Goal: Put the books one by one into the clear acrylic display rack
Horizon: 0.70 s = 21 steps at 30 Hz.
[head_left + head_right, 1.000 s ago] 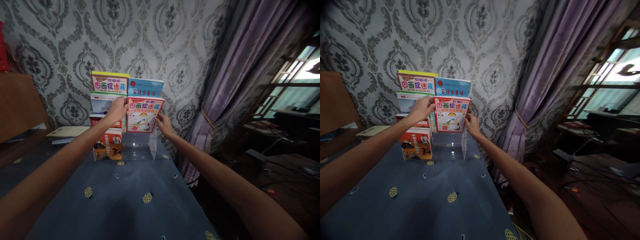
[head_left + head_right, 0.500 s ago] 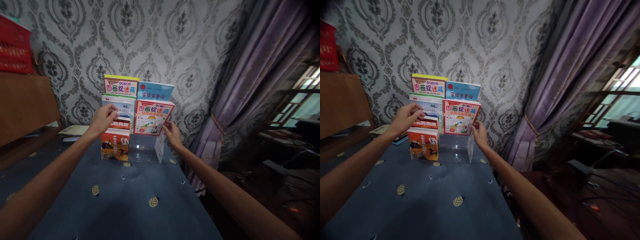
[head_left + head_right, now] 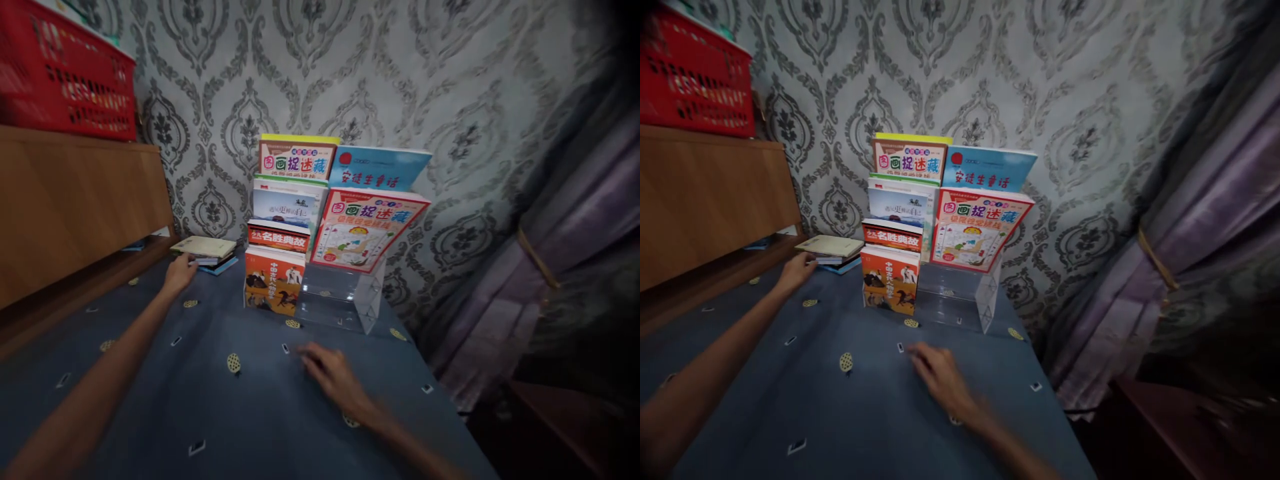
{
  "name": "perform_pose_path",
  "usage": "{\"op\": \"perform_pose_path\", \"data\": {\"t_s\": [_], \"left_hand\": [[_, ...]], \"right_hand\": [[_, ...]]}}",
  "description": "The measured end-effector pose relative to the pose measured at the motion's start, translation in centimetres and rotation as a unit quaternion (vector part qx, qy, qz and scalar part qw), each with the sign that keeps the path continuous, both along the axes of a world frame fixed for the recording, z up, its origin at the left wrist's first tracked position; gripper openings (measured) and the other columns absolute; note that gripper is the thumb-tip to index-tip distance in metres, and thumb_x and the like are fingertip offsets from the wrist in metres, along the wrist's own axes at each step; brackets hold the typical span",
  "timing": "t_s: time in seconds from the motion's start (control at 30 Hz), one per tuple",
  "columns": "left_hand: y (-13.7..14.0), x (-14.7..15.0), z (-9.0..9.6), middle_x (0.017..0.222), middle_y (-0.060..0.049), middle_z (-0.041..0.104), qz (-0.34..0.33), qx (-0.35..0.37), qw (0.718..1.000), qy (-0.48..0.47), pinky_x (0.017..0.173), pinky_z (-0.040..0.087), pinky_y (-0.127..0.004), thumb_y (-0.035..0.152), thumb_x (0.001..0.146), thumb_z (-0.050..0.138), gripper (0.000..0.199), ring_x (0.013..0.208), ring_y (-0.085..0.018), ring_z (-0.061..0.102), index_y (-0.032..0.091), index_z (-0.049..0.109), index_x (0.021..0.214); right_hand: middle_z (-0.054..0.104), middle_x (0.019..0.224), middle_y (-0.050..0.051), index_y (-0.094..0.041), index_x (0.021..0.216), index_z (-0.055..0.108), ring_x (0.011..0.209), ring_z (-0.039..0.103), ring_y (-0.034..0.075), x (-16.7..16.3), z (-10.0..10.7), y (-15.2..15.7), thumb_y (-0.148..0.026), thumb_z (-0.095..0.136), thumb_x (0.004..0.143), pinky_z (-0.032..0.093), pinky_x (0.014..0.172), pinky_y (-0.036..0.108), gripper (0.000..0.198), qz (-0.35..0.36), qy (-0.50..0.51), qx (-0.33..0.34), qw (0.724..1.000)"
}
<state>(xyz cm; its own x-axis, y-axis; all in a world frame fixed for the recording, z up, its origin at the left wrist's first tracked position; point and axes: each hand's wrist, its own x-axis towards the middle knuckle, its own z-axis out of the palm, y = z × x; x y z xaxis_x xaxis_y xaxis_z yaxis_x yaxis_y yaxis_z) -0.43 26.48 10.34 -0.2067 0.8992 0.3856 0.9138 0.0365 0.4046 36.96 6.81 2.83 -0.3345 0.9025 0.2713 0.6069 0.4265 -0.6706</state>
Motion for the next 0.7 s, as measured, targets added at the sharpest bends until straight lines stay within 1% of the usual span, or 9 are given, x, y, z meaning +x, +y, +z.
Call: {"op": "perform_pose_path", "data": {"t_s": [0.07,0.13,0.23,0.33,0.4,0.5,0.63,0.7], "left_hand": [[1.0,0.7,-1.1,0.12,-0.02,0.071,-0.002,-0.007,0.999,0.037,0.095,0.052,-0.042,0.03,0.087,0.05,0.035,0.117,-0.035,0.064,0.013,0.067,0.112],[2.3,1.9,-2.0,0.131,-0.021,0.065,-0.016,-0.012,0.997,0.072,0.101,0.049,-0.046,0.031,0.089,0.051,0.039,0.127,-0.035,0.055,0.013,0.063,0.121],[4.6,3.8,-3.0,0.144,-0.02,0.056,-0.039,-0.02,0.993,0.113,0.108,0.042,-0.052,0.03,0.092,0.051,0.041,0.139,-0.035,0.044,0.016,0.058,0.13],[7.0,5.3,-3.7,0.148,-0.021,0.051,-0.037,-0.036,0.989,0.137,0.111,0.037,-0.058,0.028,0.094,0.049,0.041,0.144,-0.035,0.037,0.016,0.056,0.132],[8.4,5.9,-4.2,0.146,-0.022,0.052,-0.032,-0.048,0.987,0.148,0.111,0.035,-0.062,0.027,0.094,0.048,0.041,0.144,-0.036,0.038,0.015,0.056,0.132],[9.6,6.2,-4.9,0.139,-0.024,0.057,-0.03,-0.058,0.984,0.168,0.108,0.033,-0.067,0.023,0.094,0.045,0.039,0.136,-0.038,0.045,0.013,0.057,0.13],[10.1,5.8,-5.1,0.133,-0.025,0.061,-0.042,-0.05,0.976,0.208,0.107,0.027,-0.071,0.012,0.094,0.036,0.041,0.126,-0.038,0.053,0.012,0.059,0.128],[10.2,5.6,-4.8,0.13,-0.026,0.062,-0.052,-0.043,0.971,0.227,0.105,0.027,-0.071,0.008,0.092,0.034,0.043,0.122,-0.039,0.054,0.011,0.06,0.126]], "right_hand": [[0.076,0.103,0.007,-0.025,0.112,0.071,0.098,0.071,0.024,-2.2,-1.3,-0.7,-0.038,0.044,0.101,0.054,0.09,0.037,0.032,0.038,-0.02,-0.026,0.999],[0.075,0.114,0.007,-0.025,0.117,0.071,0.109,0.068,0.025,-3.9,-2.2,-1.0,-0.038,0.045,0.102,0.051,0.098,0.038,0.033,0.045,-0.023,-0.051,0.997],[0.075,0.118,0.008,-0.024,0.119,0.071,0.115,0.066,0.025,-5.1,-2.9,-0.9,-0.04,0.044,0.103,0.048,0.102,0.038,0.036,0.042,-0.023,-0.085,0.995],[0.075,0.116,0.009,-0.023,0.117,0.071,0.113,0.066,0.025,-5.3,-2.9,-0.5,-0.043,0.043,0.103,0.048,0.102,0.037,0.038,0.04,-0.021,-0.107,0.993],[0.075,0.112,0.008,-0.023,0.116,0.072,0.107,0.068,0.023,-5.3,-2.8,-0.2,-0.046,0.042,0.103,0.049,0.099,0.035,0.04,0.043,-0.011,-0.118,0.992],[0.077,0.107,0.008,-0.023,0.115,0.073,0.102,0.07,0.022,-5.2,-2.6,-0.1,-0.048,0.04,0.103,0.05,0.096,0.033,0.043,0.051,0.01,-0.12,0.991],[0.076,0.112,0.008,-0.025,0.116,0.073,0.107,0.069,0.023,-5.1,-3.1,-0.1,-0.052,0.04,0.103,0.051,0.098,0.035,0.044,0.047,0.031,-0.109,0.992],[0.077,0.11,0.008,-0.026,0.114,0.073,0.106,0.07,0.024,-5.0,-3.4,0.0,-0.052,0.041,0.103,0.053,0.096,0.036,0.043,0.048,0.035,-0.095,0.994]]}}
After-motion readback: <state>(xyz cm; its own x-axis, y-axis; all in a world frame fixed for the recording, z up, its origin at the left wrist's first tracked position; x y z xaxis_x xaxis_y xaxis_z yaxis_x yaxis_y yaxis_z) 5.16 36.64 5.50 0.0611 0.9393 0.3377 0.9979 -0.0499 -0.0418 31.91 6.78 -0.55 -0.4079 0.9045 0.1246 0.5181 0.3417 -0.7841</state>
